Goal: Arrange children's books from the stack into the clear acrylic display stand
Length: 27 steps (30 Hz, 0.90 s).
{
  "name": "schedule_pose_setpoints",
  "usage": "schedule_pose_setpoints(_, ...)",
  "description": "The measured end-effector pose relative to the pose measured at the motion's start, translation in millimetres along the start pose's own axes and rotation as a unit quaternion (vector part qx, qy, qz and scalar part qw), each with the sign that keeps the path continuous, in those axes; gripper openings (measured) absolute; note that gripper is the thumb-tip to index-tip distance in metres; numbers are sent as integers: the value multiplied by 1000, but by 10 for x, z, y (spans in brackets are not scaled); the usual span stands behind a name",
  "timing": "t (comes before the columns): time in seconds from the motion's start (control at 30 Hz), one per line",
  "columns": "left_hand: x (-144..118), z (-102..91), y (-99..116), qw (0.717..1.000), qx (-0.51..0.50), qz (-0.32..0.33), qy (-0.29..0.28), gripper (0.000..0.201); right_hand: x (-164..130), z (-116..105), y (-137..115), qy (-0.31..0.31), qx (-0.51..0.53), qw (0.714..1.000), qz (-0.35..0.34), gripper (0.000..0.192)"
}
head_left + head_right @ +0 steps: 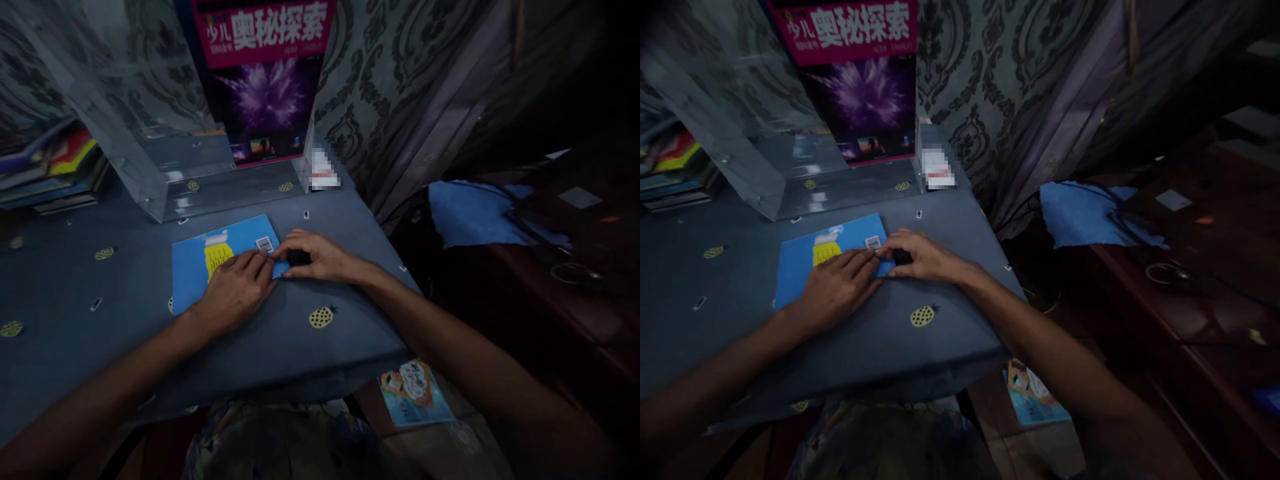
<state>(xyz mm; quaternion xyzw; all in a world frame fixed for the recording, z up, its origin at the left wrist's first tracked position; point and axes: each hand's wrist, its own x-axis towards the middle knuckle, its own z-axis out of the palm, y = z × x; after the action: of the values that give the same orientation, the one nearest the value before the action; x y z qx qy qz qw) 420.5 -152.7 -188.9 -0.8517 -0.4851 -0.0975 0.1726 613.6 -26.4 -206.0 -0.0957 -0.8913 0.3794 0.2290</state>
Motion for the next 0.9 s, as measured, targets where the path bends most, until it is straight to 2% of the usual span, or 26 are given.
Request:
schedule_pose_setpoints(0.23,-230,-145,-272,993,-77,-38,-83,51,-39,6,36,9,-48,996,-69,18)
schedule_pose_setpoints(0.37,-453,-187,-436,989,-101,-78,-80,53,-17,-25,100,32,-91,991,-95,16)
schedule_pose_setpoints(0.47,-584,-190,-501,987,-120,-91,-63,51,55,-67,184,36,-140,986,-86,18)
schedule_pose_setpoints(0.63,-672,-220,-479,988,-111,-99,-49,54,230,-115,326,25,-214,974,-70,21)
schedule_pose_setpoints(0.9,-703,-324,-333,991,-95,-77,-55,71,506,-24,422,33,-248,967,-50,21)
